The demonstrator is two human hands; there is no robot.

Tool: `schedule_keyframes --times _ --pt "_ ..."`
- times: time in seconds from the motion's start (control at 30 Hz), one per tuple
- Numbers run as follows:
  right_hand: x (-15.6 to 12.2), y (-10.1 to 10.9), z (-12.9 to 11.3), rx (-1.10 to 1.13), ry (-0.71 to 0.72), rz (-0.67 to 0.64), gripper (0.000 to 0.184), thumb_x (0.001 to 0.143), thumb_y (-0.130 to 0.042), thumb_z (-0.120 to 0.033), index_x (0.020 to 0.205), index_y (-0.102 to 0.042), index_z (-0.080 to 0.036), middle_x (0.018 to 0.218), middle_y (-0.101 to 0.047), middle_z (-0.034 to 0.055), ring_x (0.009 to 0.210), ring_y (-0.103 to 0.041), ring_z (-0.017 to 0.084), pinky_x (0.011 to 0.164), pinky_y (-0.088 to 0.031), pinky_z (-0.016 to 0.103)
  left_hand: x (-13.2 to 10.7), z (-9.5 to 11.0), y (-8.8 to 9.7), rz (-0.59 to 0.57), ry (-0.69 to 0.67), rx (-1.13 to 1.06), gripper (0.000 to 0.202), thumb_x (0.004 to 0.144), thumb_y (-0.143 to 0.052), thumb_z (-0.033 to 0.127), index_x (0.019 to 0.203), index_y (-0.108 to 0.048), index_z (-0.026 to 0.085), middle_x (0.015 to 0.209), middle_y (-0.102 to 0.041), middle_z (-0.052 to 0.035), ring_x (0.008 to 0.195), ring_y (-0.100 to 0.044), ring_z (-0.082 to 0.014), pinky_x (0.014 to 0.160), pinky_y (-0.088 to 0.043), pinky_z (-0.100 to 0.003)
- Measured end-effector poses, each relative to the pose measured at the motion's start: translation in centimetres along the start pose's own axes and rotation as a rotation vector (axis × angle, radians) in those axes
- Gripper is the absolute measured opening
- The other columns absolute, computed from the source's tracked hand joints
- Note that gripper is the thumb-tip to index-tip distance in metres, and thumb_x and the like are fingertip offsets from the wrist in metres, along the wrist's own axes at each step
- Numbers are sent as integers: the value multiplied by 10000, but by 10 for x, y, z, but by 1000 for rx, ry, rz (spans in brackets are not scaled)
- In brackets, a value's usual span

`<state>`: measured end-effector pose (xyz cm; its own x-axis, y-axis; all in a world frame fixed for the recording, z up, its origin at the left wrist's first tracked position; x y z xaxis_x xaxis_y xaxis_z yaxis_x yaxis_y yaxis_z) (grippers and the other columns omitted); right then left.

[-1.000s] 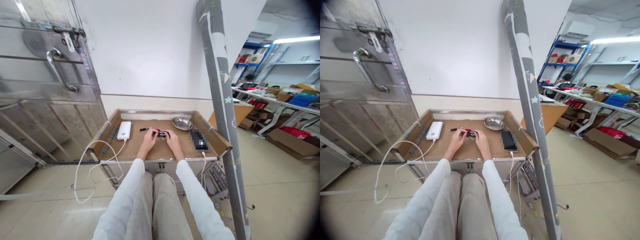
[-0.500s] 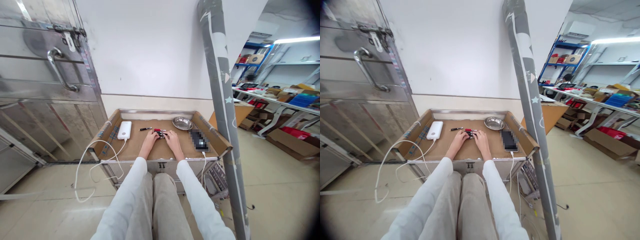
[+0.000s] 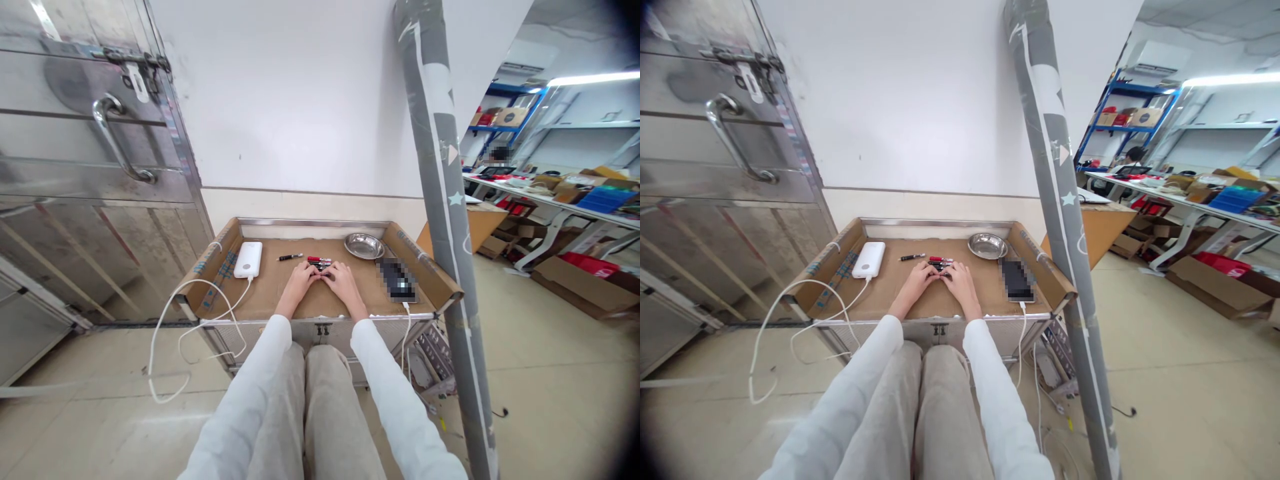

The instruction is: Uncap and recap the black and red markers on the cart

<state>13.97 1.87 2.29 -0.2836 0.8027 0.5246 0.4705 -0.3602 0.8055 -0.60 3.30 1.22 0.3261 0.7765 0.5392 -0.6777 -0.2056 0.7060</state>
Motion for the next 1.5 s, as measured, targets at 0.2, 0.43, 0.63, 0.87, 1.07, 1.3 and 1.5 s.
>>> schedule_keyframes --times 0.2,0.43,0.63,0.87,1.07,1.3,1.5 --pt "0 -2 4 -39 -38 35 160 906 -508 -259 885 -664 -234 910 -616 59 904 -517 214 794 -341 326 1 -5 -1 1 62 -24 68 841 -562 135 832 -610 183 862 -558 -36 896 -563 -190 867 -453 -347" --pt "-1 -1 3 -45 -63 52 209 872 -449 -131 885 -641 -211 912 -635 62 890 -526 208 797 -325 320 -1 -1 3 -21 105 -111 145 861 -488 92 890 -588 192 927 -582 -36 856 -596 -158 827 -475 -297" --pt "-2 -2 5 -33 -89 42 272 834 -399 -52 876 -625 -196 898 -645 66 882 -540 206 794 -322 319 0 3 11 91 146 123 181 902 -410 142 953 -578 186 984 -595 -82 896 -599 -200 835 -474 -332" --pt "-2 0 4 -7 -89 42 288 830 -395 -48 883 -634 -201 918 -647 64 887 -550 206 801 -334 319 -4 -14 12 287 354 338 366 848 -369 81 1188 -503 88 1321 -490 -231 1237 -458 -327 993 -387 -479" --pt "-3 3 -2 99 -40 23 320 827 -392 -51 920 -652 -212 928 -634 48 890 -543 187 811 -359 306 -6 -15 11 331 383 324 413 830 -392 110 1235 -472 94 1295 -520 -236 1285 -415 -335 1036 -330 -534" --pt "-4 2 -7 107 48 -53 481 773 -425 -16 1058 -688 -301 981 -564 45 935 -498 183 859 -388 308 -2 -12 15 329 398 386 451 818 -382 97 1261 -434 34 1347 -452 -275 1327 -355 -351 1053 -303 -518" --pt "-4 1 -5 47 37 -55 461 792 -437 -28 1048 -705 -303 994 -539 55 936 -470 187 909 -392 338 -3 -13 17 333 394 418 268 839 -384 136 1047 -550 100 1124 -595 -217 1161 -495 -339 966 -383 -495"
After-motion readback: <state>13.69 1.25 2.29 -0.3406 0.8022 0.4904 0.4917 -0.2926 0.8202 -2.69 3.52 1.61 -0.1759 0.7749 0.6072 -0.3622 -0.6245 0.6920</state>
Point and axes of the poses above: each hand's wrist, its own x-axis towards the middle knuckle, its own y-axis out of the back of the hand, z = x × y, the point moved 4 cm from there along x, towards the middle knuckle
